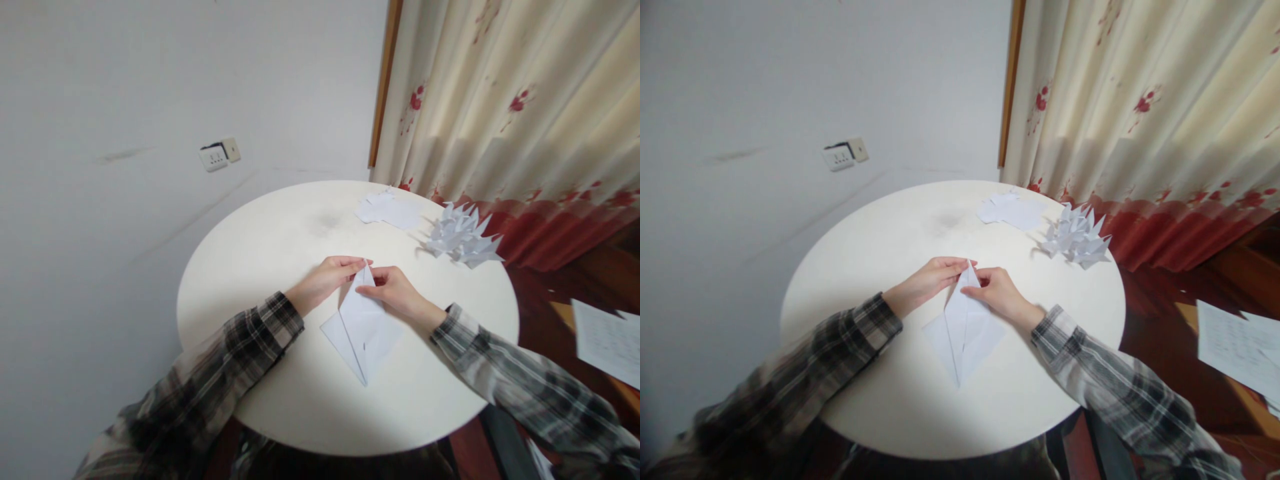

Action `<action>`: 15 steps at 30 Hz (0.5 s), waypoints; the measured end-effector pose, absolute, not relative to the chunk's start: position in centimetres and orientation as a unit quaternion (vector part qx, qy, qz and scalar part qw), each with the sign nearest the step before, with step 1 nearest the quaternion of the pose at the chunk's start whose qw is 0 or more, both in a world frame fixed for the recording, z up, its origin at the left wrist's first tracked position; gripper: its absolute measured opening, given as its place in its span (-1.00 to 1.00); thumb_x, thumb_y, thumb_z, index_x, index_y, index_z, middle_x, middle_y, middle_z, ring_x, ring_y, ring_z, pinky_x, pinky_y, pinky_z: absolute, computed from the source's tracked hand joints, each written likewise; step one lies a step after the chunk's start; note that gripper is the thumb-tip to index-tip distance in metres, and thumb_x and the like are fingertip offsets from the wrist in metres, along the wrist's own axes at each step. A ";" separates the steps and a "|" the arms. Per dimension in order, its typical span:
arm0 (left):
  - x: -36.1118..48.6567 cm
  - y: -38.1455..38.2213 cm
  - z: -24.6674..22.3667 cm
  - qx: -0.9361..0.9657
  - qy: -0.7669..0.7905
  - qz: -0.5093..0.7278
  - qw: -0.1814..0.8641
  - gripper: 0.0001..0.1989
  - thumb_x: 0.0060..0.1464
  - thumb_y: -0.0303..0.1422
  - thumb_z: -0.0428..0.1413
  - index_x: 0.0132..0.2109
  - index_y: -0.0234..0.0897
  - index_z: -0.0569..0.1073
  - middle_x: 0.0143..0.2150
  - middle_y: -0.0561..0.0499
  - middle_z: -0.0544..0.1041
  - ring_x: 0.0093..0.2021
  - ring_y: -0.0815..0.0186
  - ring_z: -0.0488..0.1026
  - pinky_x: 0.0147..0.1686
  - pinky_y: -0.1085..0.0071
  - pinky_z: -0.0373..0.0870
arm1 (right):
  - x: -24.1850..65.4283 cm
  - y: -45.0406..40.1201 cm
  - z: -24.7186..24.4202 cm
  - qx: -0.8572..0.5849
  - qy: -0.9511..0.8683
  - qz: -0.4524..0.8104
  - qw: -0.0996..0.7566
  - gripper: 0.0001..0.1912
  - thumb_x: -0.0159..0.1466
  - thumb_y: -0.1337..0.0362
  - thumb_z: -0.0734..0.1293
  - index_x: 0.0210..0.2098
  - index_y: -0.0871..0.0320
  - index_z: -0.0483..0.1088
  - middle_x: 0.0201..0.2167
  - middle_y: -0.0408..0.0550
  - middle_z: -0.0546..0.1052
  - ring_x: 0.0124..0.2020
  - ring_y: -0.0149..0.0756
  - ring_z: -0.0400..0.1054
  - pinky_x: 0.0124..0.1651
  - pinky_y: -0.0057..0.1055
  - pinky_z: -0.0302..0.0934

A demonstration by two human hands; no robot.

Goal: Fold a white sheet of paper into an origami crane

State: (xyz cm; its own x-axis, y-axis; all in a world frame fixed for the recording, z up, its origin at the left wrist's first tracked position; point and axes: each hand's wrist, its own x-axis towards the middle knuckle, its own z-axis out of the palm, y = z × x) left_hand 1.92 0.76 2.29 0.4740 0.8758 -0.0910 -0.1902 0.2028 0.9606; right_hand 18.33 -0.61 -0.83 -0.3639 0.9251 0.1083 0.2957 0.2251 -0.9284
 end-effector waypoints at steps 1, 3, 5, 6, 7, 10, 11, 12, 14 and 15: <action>1.9 0.8 2.3 0.501 0.340 0.381 0.699 -0.75 -0.13 -0.29 0.26 -0.30 -0.40 0.55 -0.29 -0.09 0.54 -0.22 0.31 0.42 -0.08 0.35 0.25 | 18.3 -0.6 -0.9 -0.436 -0.697 0.444 0.356 -0.69 0.04 0.16 0.36 -0.32 0.29 0.47 -0.50 -0.06 0.47 -0.52 -0.40 0.26 -0.47 -0.46 0.15; 2.0 0.8 2.3 0.501 0.339 0.378 0.701 -0.75 -0.13 -0.29 0.26 -0.31 -0.40 0.55 -0.29 -0.09 0.54 -0.21 0.30 0.43 -0.08 0.35 0.25 | 18.3 -0.5 -1.1 -0.428 -0.699 0.447 0.359 -0.68 0.04 0.16 0.36 -0.32 0.29 0.47 -0.49 -0.07 0.47 -0.51 -0.41 0.26 -0.46 -0.46 0.15; 2.0 0.8 2.2 0.501 0.335 0.379 0.702 -0.75 -0.13 -0.30 0.27 -0.30 -0.39 0.55 -0.28 -0.09 0.54 -0.19 0.29 0.43 -0.07 0.35 0.25 | 18.3 -0.4 -1.2 -0.421 -0.701 0.449 0.360 -0.68 0.04 0.15 0.36 -0.32 0.30 0.47 -0.49 -0.08 0.47 -0.52 -0.42 0.26 -0.45 -0.46 0.15; 2.0 0.8 2.2 0.501 0.334 0.380 0.702 -0.76 -0.14 -0.30 0.27 -0.31 -0.38 0.55 -0.27 -0.09 0.54 -0.18 0.28 0.42 -0.07 0.35 0.25 | 18.3 -0.4 -1.2 -0.421 -0.702 0.449 0.359 -0.68 0.04 0.15 0.36 -0.33 0.30 0.47 -0.50 -0.09 0.47 -0.52 -0.42 0.25 -0.45 -0.46 0.15; 2.0 0.8 2.2 0.501 0.334 0.381 0.702 -0.77 -0.14 -0.31 0.27 -0.31 -0.38 0.55 -0.27 -0.09 0.54 -0.17 0.28 0.42 -0.07 0.35 0.26 | 18.3 -0.4 -1.3 -0.424 -0.702 0.448 0.357 -0.68 0.04 0.15 0.36 -0.33 0.29 0.47 -0.50 -0.09 0.46 -0.53 -0.43 0.25 -0.45 -0.46 0.15; 1.9 0.8 2.3 0.500 0.337 0.380 0.702 -0.80 -0.14 -0.34 0.27 -0.33 -0.37 0.55 -0.26 -0.08 0.54 -0.16 0.29 0.42 -0.06 0.36 0.25 | 18.3 -0.4 -1.2 -0.435 -0.702 0.439 0.353 -0.70 0.04 0.16 0.36 -0.34 0.29 0.48 -0.52 -0.10 0.46 -0.54 -0.43 0.24 -0.48 -0.48 0.12; 1.9 0.7 2.3 0.498 0.339 0.380 0.702 -0.82 -0.13 -0.36 0.27 -0.33 -0.36 0.55 -0.26 -0.08 0.54 -0.16 0.30 0.42 -0.05 0.37 0.25 | 18.2 -0.5 -1.2 -0.437 -0.702 0.436 0.354 -0.70 0.04 0.16 0.36 -0.35 0.28 0.48 -0.53 -0.11 0.45 -0.54 -0.43 0.24 -0.49 -0.48 0.12; 1.9 0.7 2.3 0.496 0.339 0.382 0.702 -0.83 -0.13 -0.37 0.26 -0.33 -0.36 0.54 -0.25 -0.08 0.54 -0.16 0.31 0.42 -0.05 0.37 0.25 | 18.2 -0.5 -1.1 -0.439 -0.702 0.434 0.355 -0.70 0.04 0.16 0.36 -0.35 0.28 0.48 -0.53 -0.11 0.45 -0.54 -0.43 0.24 -0.49 -0.48 0.11; 1.8 0.7 2.3 0.495 0.336 0.385 0.703 -0.83 -0.11 -0.38 0.26 -0.31 -0.36 0.54 -0.24 -0.08 0.54 -0.17 0.33 0.42 -0.04 0.39 0.24 | 18.2 -0.6 -1.1 -0.441 -0.702 0.431 0.356 -0.70 0.04 0.16 0.36 -0.34 0.28 0.48 -0.53 -0.11 0.45 -0.54 -0.42 0.24 -0.48 -0.48 0.12; 1.8 0.8 2.2 0.497 0.332 0.386 0.703 -0.82 -0.11 -0.37 0.26 -0.29 -0.36 0.54 -0.24 -0.08 0.54 -0.16 0.33 0.42 -0.04 0.39 0.24 | 18.2 -0.6 -1.0 -0.442 -0.701 0.431 0.356 -0.70 0.04 0.16 0.36 -0.34 0.28 0.48 -0.53 -0.11 0.45 -0.53 -0.42 0.24 -0.48 -0.48 0.12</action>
State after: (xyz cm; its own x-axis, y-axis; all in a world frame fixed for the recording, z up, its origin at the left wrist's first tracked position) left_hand 1.81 0.77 2.20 0.4820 0.8722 -0.0837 -0.2129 0.2093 0.9544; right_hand 18.24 -0.57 -1.05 -0.3555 0.9271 0.1188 0.3128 0.2378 -0.9196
